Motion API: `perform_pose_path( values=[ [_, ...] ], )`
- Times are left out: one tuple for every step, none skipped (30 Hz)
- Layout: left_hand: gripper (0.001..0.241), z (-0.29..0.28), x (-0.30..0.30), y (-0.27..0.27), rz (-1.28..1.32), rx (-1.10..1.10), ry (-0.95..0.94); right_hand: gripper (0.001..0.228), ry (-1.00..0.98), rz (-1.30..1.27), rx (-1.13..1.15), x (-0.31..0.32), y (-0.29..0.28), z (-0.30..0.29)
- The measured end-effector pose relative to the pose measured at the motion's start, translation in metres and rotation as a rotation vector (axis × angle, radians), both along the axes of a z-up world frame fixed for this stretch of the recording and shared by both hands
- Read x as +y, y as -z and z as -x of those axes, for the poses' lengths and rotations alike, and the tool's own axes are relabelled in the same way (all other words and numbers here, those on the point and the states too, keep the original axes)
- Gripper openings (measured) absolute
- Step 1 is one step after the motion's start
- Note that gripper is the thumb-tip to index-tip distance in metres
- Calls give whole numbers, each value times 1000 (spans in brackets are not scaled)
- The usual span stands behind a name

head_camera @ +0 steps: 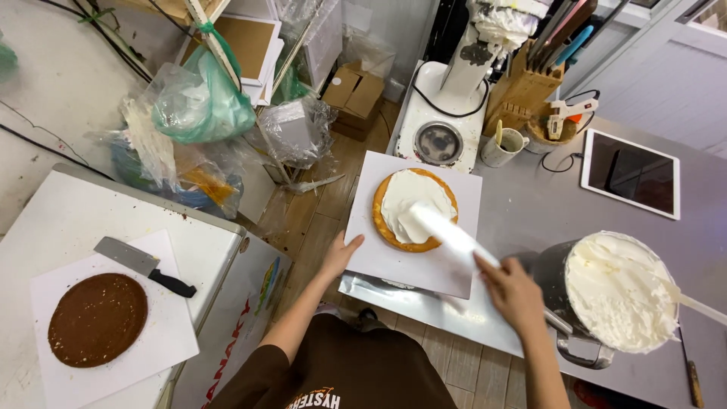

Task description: Trim and level cake layers, then apply an initial layer of cream/frosting.

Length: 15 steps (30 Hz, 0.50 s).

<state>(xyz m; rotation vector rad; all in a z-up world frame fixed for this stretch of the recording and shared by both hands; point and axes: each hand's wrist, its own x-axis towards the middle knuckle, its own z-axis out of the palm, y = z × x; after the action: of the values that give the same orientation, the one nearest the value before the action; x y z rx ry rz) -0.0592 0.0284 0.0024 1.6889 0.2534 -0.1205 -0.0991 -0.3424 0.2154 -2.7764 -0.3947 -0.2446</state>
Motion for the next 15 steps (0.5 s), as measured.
perform_pose_path(
  values=[
    [62,-2,1,1,0,-4,3,45,3,0,-4,2,8,-1],
    [62,-3,2,2,-24,9,7,46,-59,59,-16,4,17,0],
    [62,-4,3,3,-48,22,10,47,-121,119,-28,6,25,1],
    [62,-5,4,3,-47,19,14,47,-117,120,-31,6,34,-4],
    [62,-6,5,2,-32,13,22,46,-88,134,-40,5,42,-9],
    [62,-7,5,1,-17,7,30,46,-60,148,-49,3,51,-15],
    [62,-7,5,2,-16,5,34,46,-55,149,-52,5,50,-20],
    [62,-7,5,3,-11,-5,33,44,-13,110,-60,7,50,-25],
    [61,-8,6,4,-6,-14,32,42,28,71,-69,10,49,-30],
    [61,-7,5,3,-7,-15,36,42,32,70,-70,11,53,-29],
    [61,-7,5,2,-10,-10,36,40,49,0,7,12,56,-29],
    [60,-7,5,2,-13,-4,36,40,66,-71,84,13,59,-29],
    [60,-7,5,0,-14,-6,40,40,70,-73,83,11,57,-25],
    [60,-6,5,-1,-22,21,30,38,9,-232,201,10,54,-21],
    [60,-4,5,-2,-30,49,20,37,-53,-392,317,8,52,-16]
  ],
)
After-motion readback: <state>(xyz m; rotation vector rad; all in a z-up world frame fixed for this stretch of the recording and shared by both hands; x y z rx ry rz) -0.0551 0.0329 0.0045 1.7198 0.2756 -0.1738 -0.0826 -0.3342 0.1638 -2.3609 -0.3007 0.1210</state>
